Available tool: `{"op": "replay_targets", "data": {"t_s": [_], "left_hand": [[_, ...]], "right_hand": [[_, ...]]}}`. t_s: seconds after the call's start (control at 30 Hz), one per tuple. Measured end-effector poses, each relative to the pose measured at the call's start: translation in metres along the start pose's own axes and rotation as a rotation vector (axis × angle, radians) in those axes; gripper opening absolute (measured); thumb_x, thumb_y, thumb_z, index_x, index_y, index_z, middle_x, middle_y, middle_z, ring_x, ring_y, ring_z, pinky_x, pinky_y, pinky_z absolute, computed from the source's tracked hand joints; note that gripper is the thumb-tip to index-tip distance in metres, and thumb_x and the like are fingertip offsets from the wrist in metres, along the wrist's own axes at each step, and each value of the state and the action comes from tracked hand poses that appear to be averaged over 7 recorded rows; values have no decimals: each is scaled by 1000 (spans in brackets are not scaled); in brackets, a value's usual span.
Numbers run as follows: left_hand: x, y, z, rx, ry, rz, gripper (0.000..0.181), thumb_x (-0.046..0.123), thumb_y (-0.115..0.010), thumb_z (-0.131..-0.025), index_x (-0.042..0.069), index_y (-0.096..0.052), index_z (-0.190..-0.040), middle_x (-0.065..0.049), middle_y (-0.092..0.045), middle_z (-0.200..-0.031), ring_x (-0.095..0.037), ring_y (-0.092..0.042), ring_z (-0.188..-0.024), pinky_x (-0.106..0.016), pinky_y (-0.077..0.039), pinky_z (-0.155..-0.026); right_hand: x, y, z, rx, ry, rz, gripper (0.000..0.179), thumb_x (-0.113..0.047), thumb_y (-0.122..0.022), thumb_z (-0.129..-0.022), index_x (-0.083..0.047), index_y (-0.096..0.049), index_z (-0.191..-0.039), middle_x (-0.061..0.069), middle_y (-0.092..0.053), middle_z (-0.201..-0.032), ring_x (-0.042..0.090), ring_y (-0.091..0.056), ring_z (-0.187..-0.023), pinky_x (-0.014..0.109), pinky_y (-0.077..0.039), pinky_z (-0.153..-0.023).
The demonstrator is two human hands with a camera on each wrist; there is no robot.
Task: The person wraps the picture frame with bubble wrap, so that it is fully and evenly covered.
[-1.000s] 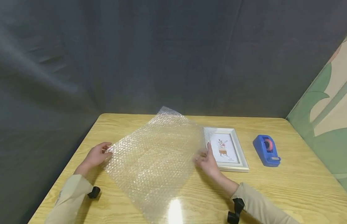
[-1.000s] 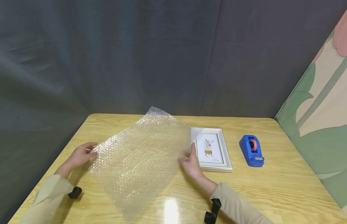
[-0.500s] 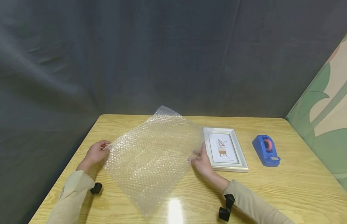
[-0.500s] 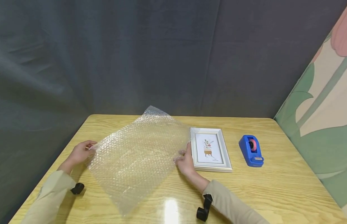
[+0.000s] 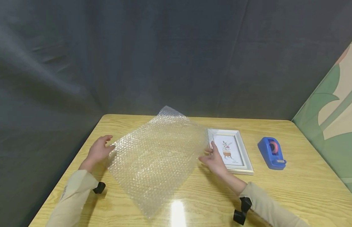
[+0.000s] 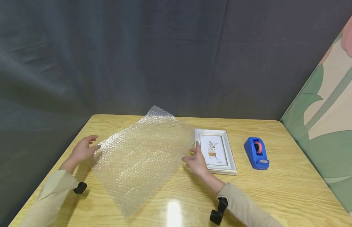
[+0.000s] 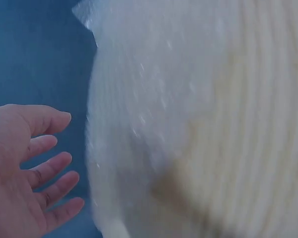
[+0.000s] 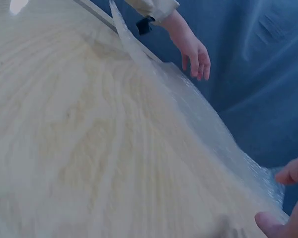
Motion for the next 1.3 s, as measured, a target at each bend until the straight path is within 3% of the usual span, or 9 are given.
{"op": "replay_targets", "data": {"t_s": [0.23,0.33,0.57,0.8,1.0,1.3], "left_hand": [[44,-12,-10,3,-62,42,52,17,-56,-88,-5,-39,-132,-28,-40,-131,-44,-38,-118,-57,-36,-93],[67,-24,-14,-4,-93,84,53,18,-57,-87,-3,-40,-132,-25,-40,-133,-42,-37,-121,-55,-34,-97],[141,-65,-17,-68,-168,167,58,24,-62,-84,4,-40,-134,-17,-41,-136,-35,-39,-122,-51,-34,-100],[202,-98,-16,-105,-247,251,57,25,-64,-83,7,-43,-133,-12,-44,-133,-30,-47,-115,-45,-43,-93],[239,-125,-13,-159,-284,262,58,25,-65,-83,7,-42,-133,-10,-44,-133,-27,-49,-113,-41,-45,-90],[275,-162,-4,-196,-238,235,59,27,-65,-82,10,-43,-134,-5,-47,-132,-20,-54,-107,-31,-48,-84]], "right_hand": [[-8,37,3,-87,-39,137,87,-16,-61,-84,0,-1,-144,27,-31,-137,34,-50,-110,35,-49,-86],[-12,56,3,-100,-9,212,83,-20,-61,-85,1,-6,-144,28,-31,-136,38,-46,-114,38,-48,-88],[-5,103,2,-44,58,402,83,-27,-64,-84,5,-13,-142,31,-32,-134,44,-40,-118,49,-44,-90],[1,128,1,20,97,514,77,-24,-63,-85,11,-20,-138,35,-35,-131,49,-38,-116,56,-37,-93],[9,140,-1,47,72,561,77,-27,-61,-87,13,-18,-137,36,-35,-130,51,-38,-115,57,-37,-93],[26,146,-5,50,59,607,72,-13,-59,-86,20,-15,-134,40,-34,-127,53,-39,-112,57,-38,-92]]}}
Point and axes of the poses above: each hand's wrist, its own z-axis away from the middle knuckle, its own y-axis out of the back of the hand, x = y × z, the point moved 4 cm from there along -z, towards the middle knuckle
